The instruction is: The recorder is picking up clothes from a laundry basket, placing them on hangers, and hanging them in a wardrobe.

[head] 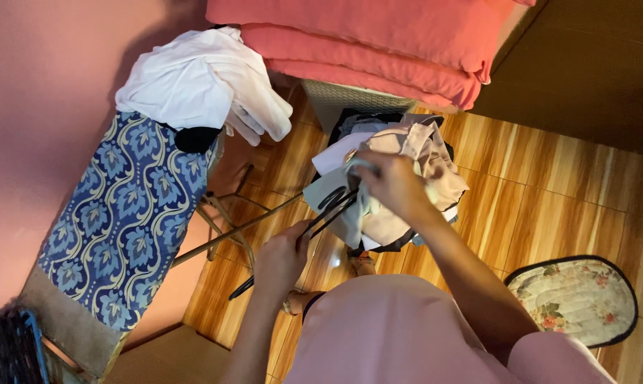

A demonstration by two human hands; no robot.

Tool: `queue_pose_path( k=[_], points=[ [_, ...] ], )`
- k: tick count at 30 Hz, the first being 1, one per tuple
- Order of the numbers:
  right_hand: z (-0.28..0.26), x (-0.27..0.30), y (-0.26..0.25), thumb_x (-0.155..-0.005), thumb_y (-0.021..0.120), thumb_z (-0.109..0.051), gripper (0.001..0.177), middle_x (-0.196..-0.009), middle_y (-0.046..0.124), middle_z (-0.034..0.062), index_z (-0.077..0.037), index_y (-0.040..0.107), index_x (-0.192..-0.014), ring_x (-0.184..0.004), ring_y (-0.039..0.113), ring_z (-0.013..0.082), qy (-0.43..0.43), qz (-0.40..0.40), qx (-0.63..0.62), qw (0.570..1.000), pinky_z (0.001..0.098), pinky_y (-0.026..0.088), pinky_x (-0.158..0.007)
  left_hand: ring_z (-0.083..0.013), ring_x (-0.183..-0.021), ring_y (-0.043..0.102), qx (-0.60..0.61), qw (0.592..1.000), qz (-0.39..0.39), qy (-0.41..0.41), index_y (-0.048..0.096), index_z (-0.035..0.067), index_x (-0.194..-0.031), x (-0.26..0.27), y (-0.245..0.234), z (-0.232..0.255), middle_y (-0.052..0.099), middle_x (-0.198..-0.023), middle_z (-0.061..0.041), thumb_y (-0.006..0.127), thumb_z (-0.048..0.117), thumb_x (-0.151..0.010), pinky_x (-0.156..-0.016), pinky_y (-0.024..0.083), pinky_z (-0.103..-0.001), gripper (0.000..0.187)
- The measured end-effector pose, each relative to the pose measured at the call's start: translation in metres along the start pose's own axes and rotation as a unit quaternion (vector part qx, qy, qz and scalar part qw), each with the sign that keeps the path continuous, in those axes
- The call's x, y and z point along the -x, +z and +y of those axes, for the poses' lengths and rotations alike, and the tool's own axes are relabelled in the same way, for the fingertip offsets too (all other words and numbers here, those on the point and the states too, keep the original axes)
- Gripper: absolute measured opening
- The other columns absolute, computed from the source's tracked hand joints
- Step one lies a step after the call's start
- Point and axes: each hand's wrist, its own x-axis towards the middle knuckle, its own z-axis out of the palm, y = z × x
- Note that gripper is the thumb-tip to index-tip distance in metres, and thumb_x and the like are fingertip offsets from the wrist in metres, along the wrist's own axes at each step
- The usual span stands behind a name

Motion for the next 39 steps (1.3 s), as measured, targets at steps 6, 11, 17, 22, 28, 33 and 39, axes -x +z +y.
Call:
queue_pose_path(
  k=[6,11,17,22,28,33,39],
  points=[
    [-0.03,0.01,0.022,-0.091,0.071,-0.009,0.023,-0.095,0.075,0.0173,-0.001,0.074,-0.112,-0.075,0.072,0.0294,-0.115,0.014,-0.021,0.993,0.0386,0.057,-0.068,-0.0383,-0.081,0.071,0.017,1.0,0.021,0.005,0.075,0.015,-0.114,-0.008,0.006,0.007,0.074,-0.089,-0.02,0.065,0.022,-0.094,-0.072,0.055,-0.049,0.023],
    [-0.047,0.011,0.021,-0.091,0.072,-0.009,0.021,-0.097,0.075,0.0187,0.0,0.072,-0.11,-0.082,0.073,0.0345,-0.168,0.061,0.05,0.983,0.0401,0.059,-0.073,-0.0391,-0.08,0.071,0.02,1.0,0.015,-0.013,0.073,0.015,-0.118,-0.006,0.002,0.012,0.073,-0.09,-0.021,0.062,0.019,-0.094,-0.073,0.055,-0.05,0.027],
    [-0.064,0.02,0.031,-0.089,0.065,0.001,0.012,-0.081,0.07,0.0155,0.004,0.068,-0.099,-0.071,0.069,0.0273,-0.311,0.046,0.147,0.938,0.0415,0.056,-0.07,-0.0418,-0.081,0.07,0.014,0.999,0.001,-0.051,0.073,0.015,-0.119,0.001,-0.001,0.007,0.072,-0.085,-0.025,0.062,0.02,-0.095,-0.075,0.055,-0.052,0.027],
    [-0.081,0.038,0.037,-0.079,0.065,-0.013,0.032,-0.088,0.065,0.0092,0.005,0.069,-0.105,-0.082,0.065,0.0234,-0.423,0.005,0.255,0.869,0.034,0.051,-0.077,-0.0431,-0.079,0.07,0.117,0.991,0.067,0.001,0.073,0.007,-0.11,0.004,0.01,-0.01,0.072,-0.086,-0.025,0.066,0.014,-0.093,-0.067,0.054,-0.049,0.02],
    [-0.097,0.043,0.027,-0.087,0.068,-0.013,0.046,-0.09,0.063,0.0053,0.004,0.064,-0.13,-0.09,0.065,0.0216,-0.437,-0.011,0.191,0.879,0.0347,0.051,-0.085,-0.0331,-0.061,0.065,0.125,0.988,0.091,-0.01,0.074,0.004,-0.103,0.007,0.022,-0.046,0.068,-0.073,-0.021,0.069,0.016,-0.094,-0.059,0.051,-0.042,0.016],
    [-0.042,0.055,0.009,-0.091,0.074,-0.015,0.052,-0.107,0.067,0.0095,0.002,0.055,-0.136,-0.098,0.064,0.0217,-0.418,0.021,-0.019,0.908,0.0381,0.052,-0.085,-0.0197,-0.06,0.065,0.186,0.975,0.115,-0.038,0.076,0.004,-0.099,0.016,0.034,-0.103,0.072,-0.075,-0.01,0.07,0.015,-0.093,-0.056,0.05,-0.036,0.014],
    [0.083,-0.001,-0.001,-0.11,0.062,-0.015,0.026,-0.114,0.072,0.0088,-0.002,0.067,-0.132,-0.097,0.066,0.0188,-0.005,0.088,-0.105,0.991,0.0308,0.051,-0.086,-0.0127,-0.07,0.061,0.336,0.932,0.11,-0.079,0.071,0.001,-0.107,0.041,0.042,-0.146,0.07,-0.086,-0.005,0.067,0.011,-0.093,-0.06,0.048,-0.03,0.018]
  ],
)
